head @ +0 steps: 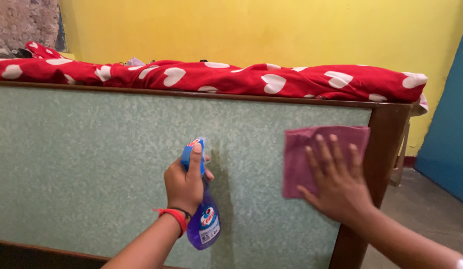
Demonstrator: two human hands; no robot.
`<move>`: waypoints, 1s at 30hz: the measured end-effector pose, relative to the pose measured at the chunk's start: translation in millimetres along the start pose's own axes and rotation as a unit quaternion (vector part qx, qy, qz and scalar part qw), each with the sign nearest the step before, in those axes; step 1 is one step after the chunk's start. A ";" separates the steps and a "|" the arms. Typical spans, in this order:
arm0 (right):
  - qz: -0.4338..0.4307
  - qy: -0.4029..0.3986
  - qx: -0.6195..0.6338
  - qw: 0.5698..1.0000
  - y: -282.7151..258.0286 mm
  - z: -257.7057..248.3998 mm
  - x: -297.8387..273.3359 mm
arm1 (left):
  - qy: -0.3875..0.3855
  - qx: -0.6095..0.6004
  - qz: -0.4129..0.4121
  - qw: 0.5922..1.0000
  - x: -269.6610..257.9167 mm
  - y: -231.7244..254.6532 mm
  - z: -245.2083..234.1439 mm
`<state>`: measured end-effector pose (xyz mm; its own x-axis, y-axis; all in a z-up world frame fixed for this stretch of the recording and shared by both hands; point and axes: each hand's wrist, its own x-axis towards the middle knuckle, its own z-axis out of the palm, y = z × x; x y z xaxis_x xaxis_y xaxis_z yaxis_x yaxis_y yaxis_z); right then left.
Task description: The person cleans the wooden frame and green panel of a bed using a spray bottle and a pink cloth. They spray the cleaning solution onto the surfaces and wipe them down with the cloth, focusing on the vertical posts and the side panel.
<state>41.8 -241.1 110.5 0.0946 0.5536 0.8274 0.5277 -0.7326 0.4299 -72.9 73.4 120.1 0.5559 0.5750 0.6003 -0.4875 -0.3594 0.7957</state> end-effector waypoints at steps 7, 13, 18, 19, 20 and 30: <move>-0.042 0.027 0.036 0.998 -94.3 38.9 96.7 | 0.014 -0.004 -0.006 1.000 4.9 -3.4 -8.5; -0.104 0.057 0.039 0.992 -130.6 40.9 141.1 | 0.025 0.011 0.028 0.999 2.3 -10.1 -9.4; -0.117 0.027 0.010 0.993 -95.0 34.1 121.4 | 0.030 0.035 0.028 0.999 -1.1 -10.1 5.0; -0.113 0.021 0.001 0.993 -83.9 32.5 112.7 | 0.028 0.038 0.026 0.999 -2.1 -9.2 8.4; -0.107 0.017 -0.008 0.994 -71.1 30.2 103.8 | 0.025 0.036 0.015 0.999 -2.5 -7.4 11.4; -0.028 0.016 -0.037 0.999 37.7 -14.4 26.2 | 0.016 0.017 0.026 0.999 -3.5 8.8 17.4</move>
<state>52.1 -259.9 153.6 0.0384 0.5825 0.8120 0.4675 -0.7286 0.5006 -67.4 55.4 126.4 0.5087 0.5778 0.6383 -0.4912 -0.4141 0.7663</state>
